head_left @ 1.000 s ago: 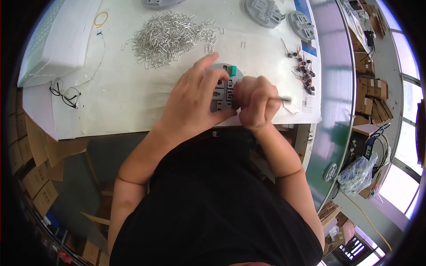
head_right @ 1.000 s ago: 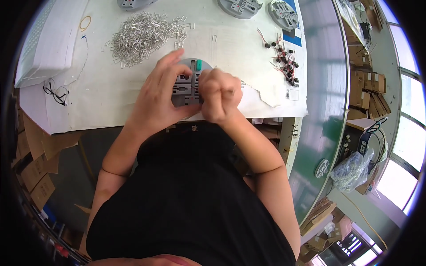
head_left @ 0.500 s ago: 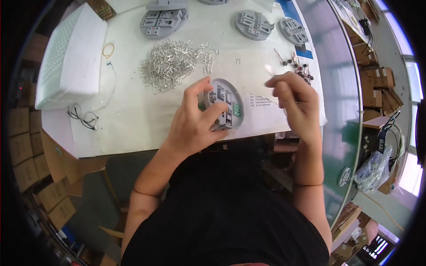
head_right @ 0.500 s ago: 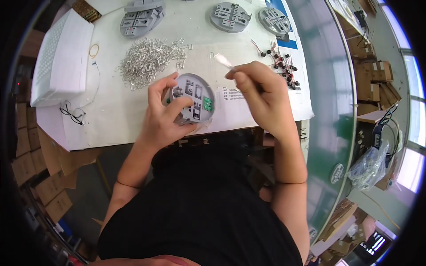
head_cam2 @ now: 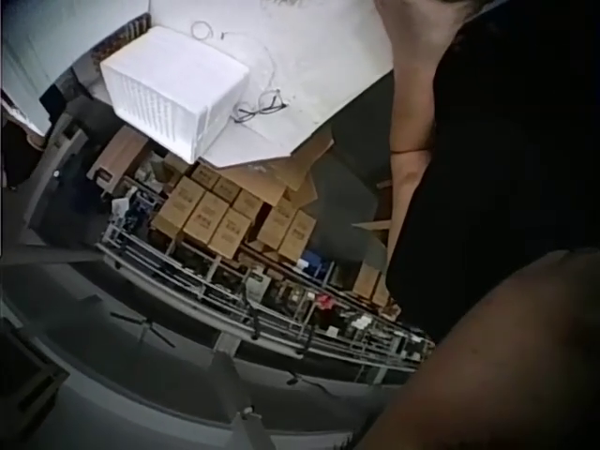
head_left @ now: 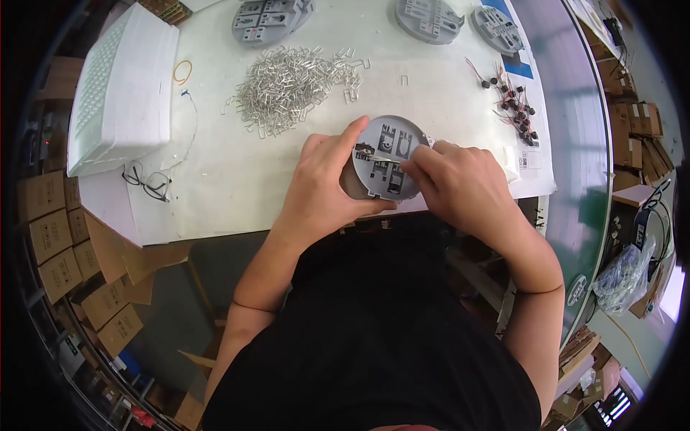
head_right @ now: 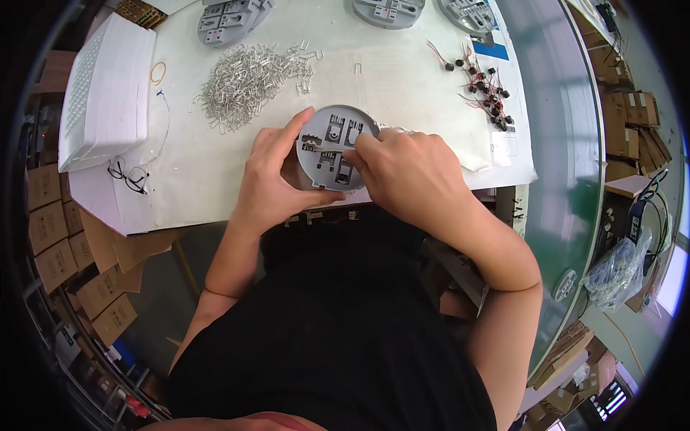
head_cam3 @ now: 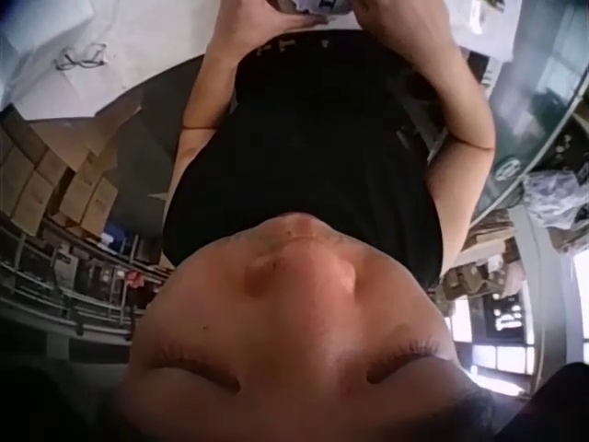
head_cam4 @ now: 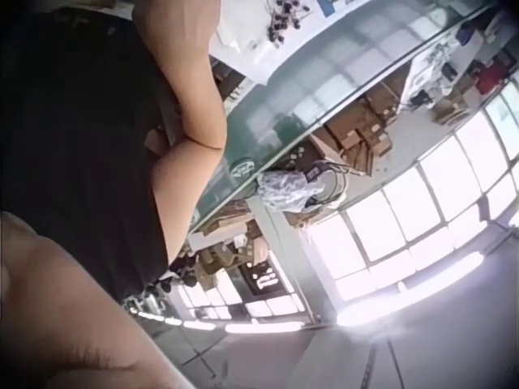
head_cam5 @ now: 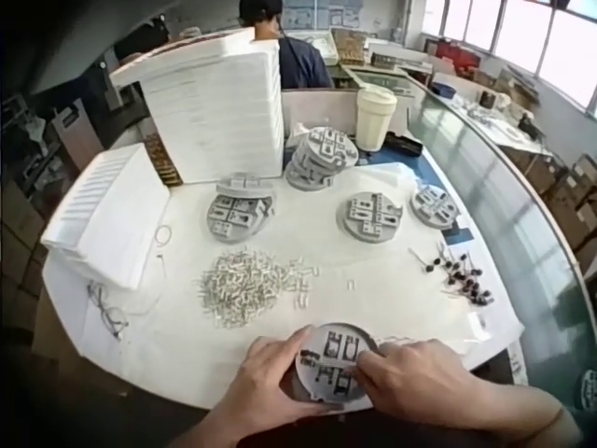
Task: Assembling small metal and plastic parts into a circular base on a production line.
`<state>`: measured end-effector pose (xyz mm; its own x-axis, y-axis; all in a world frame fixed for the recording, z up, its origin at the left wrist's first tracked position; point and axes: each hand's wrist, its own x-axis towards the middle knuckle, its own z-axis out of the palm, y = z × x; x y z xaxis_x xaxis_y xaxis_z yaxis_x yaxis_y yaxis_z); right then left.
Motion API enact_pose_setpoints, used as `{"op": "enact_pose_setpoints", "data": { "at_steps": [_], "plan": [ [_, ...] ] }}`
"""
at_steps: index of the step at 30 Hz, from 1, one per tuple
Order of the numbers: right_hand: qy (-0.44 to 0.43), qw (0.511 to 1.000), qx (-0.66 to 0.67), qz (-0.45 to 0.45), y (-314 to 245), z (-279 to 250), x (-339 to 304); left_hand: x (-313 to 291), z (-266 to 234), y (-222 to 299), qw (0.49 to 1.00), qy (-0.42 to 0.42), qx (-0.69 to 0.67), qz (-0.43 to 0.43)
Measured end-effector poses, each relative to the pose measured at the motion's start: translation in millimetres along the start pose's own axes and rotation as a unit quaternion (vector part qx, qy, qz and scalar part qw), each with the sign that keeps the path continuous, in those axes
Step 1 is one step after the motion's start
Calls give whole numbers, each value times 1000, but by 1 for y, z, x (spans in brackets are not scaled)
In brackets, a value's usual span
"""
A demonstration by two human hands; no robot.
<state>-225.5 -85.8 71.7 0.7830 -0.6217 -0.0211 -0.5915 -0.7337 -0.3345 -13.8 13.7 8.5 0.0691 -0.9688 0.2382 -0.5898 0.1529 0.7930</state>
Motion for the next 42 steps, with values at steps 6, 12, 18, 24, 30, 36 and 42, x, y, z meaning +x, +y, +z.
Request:
{"op": "enact_pose_setpoints", "data": {
  "at_steps": [6, 12, 18, 24, 30, 36, 42],
  "plan": [
    [21, 999, -23, -26, 0, 10, -1, -3, 4, -3, 1000, 6, -9, -4],
    [22, 1000, -15, -11, -2, 11, -3, -2, 6, -3, 1000, 18, -7, 14],
    [13, 999, -30, 24, -11, 12, -8, -5, 8, 0, 999, 39, -7, 9],
    [11, 998, -26, 64, -17, 15, -11, -5, 12, -2, 998, 56, -3, 21],
    [28, 997, -28, -68, 5, 13, 12, -4, 7, -4, 999, 20, -10, 23],
    [8, 1000, -18, 1, -13, -2, -5, -7, 13, 1, 999, 39, 15, 15],
    [-4, 996, -35, 76, -28, 8, -14, -6, 20, 1, 994, 81, 62, 45]
  ]
}}
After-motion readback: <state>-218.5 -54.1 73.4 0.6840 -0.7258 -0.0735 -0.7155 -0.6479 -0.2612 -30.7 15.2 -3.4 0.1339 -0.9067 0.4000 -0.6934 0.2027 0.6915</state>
